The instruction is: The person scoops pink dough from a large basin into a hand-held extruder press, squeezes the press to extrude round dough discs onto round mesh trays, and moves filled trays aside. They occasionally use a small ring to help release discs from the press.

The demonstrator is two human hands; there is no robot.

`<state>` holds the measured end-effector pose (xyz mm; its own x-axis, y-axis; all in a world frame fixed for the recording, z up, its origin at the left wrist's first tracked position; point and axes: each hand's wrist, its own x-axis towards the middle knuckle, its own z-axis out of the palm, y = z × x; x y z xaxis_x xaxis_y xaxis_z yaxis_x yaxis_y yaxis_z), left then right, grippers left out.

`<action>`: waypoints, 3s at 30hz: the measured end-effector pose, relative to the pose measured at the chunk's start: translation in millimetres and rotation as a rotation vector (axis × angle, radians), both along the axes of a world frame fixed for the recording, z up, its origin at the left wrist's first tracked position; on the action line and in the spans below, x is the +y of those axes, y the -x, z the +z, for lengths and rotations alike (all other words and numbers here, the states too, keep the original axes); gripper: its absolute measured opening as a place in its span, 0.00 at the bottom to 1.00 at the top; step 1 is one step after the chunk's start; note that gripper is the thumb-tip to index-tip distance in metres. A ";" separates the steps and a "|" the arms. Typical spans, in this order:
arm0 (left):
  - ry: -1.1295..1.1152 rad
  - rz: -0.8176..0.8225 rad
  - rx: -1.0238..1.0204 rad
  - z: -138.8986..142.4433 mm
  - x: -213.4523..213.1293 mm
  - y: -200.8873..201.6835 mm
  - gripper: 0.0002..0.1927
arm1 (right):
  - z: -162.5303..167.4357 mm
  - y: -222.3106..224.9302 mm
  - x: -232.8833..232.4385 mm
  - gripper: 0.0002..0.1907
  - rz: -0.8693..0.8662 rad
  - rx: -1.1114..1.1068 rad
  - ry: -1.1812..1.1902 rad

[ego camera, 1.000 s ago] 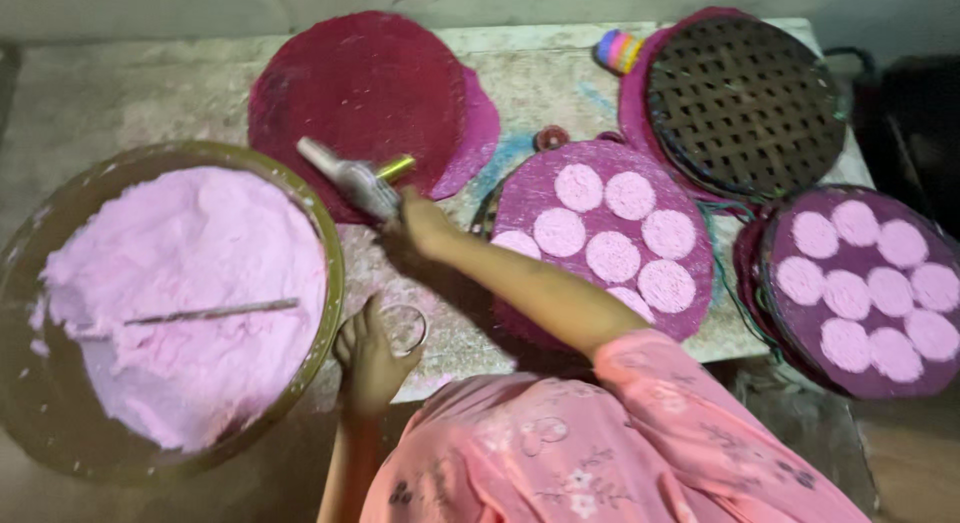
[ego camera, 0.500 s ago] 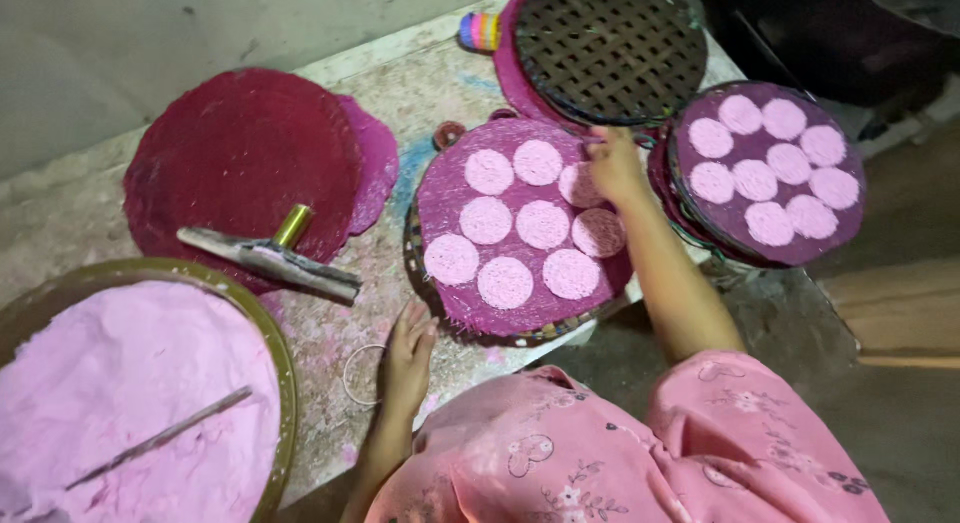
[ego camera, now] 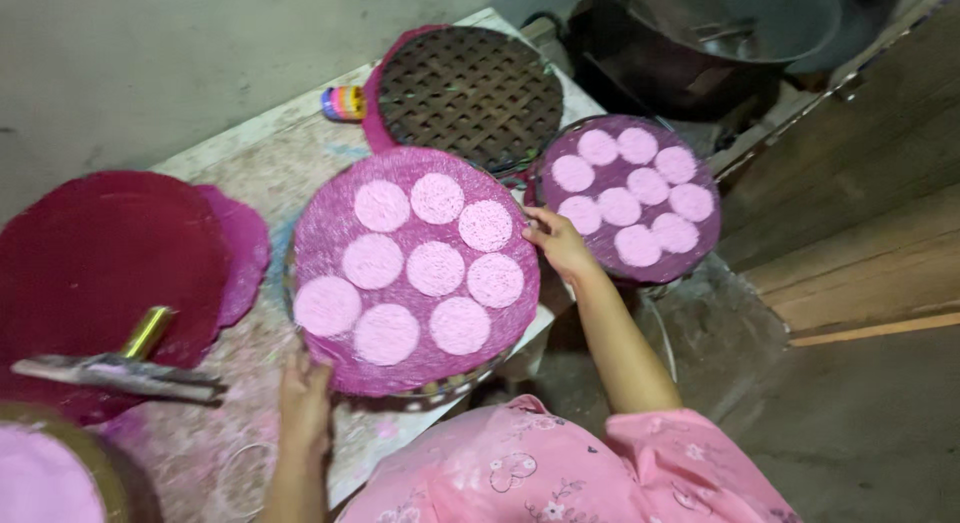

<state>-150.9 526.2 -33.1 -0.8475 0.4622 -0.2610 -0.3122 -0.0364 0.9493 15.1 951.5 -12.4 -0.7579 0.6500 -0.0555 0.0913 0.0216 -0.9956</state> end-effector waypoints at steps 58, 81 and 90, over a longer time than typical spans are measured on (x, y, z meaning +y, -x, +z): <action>-0.707 0.175 0.125 80.1 132.9 53.8 0.32 | 50.2 4.2 221.0 0.32 -0.006 -0.261 -0.860; -0.604 -0.100 -0.031 79.9 266.2 -0.7 0.34 | 3.3 -160.9 311.7 0.42 -0.701 -0.479 -0.845; -0.567 -0.235 -0.158 51.5 324.4 -31.4 0.34 | 8.4 -187.5 287.6 0.31 -0.620 -0.105 -0.287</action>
<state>-119.5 850.6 18.4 -0.6780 0.7343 -0.0341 -0.5074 -0.4340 0.7444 202.6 1239.0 -4.0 -0.2414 0.9616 0.1306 0.2671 0.1952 -0.9437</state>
